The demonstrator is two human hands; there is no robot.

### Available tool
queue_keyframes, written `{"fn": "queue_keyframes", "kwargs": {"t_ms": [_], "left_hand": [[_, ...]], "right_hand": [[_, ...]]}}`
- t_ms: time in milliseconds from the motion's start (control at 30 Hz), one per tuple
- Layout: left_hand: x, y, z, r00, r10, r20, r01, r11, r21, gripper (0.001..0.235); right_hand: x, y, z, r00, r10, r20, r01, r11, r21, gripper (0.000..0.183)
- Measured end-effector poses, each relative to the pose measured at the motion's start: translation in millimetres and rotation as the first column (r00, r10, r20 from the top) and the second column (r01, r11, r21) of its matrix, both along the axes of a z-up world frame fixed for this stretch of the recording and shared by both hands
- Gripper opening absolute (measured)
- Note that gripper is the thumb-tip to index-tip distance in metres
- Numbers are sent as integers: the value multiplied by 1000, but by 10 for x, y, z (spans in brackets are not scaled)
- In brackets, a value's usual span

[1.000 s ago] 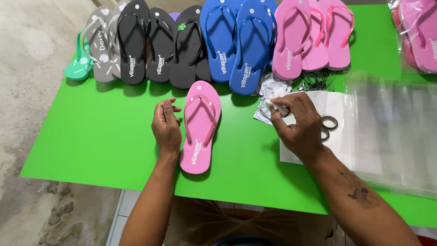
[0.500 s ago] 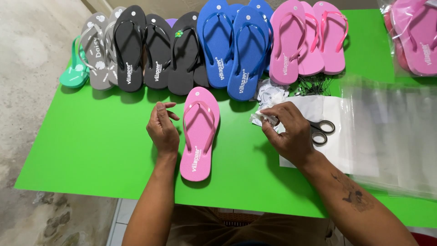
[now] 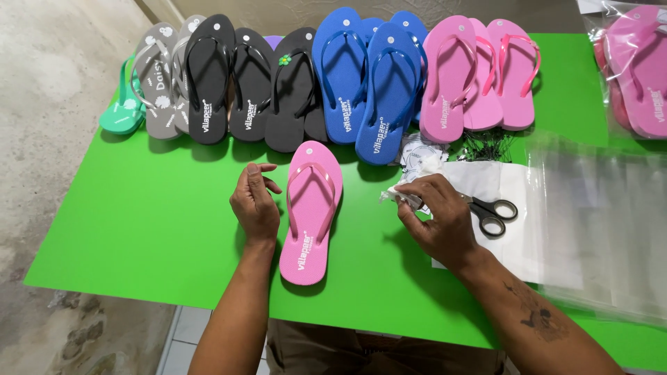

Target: Cleaning a pink flip-flop using a white cloth on a green work table in a shoe manufacturing environment.

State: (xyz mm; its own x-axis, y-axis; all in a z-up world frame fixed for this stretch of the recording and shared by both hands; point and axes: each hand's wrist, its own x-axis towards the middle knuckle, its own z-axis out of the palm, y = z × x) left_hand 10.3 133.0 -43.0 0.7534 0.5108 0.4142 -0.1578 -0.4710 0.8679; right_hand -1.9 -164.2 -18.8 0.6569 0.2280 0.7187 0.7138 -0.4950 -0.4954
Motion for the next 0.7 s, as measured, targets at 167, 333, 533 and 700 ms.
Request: {"fn": "queue_keyframes", "kwargs": {"t_ms": [167, 333, 533, 700], "left_hand": [[20, 8, 8, 1000, 1, 14, -1, 1000, 1, 45], [-9, -38, 33, 1000, -10, 5, 10, 1000, 22, 45], [-109, -182, 140, 993, -39, 114, 27, 994, 108, 37], [-74, -353, 370, 895, -129, 427, -58, 915, 399, 6]], "right_hand": [[21, -27, -60, 1000, 11, 9, -11, 1000, -18, 16], [-4, -62, -5, 1000, 25, -2, -25, 1000, -8, 17], [-24, -91, 17, 998, -16, 58, 15, 1000, 2, 17], [-75, -134, 143, 982, -74, 175, 71, 997, 22, 17]]}}
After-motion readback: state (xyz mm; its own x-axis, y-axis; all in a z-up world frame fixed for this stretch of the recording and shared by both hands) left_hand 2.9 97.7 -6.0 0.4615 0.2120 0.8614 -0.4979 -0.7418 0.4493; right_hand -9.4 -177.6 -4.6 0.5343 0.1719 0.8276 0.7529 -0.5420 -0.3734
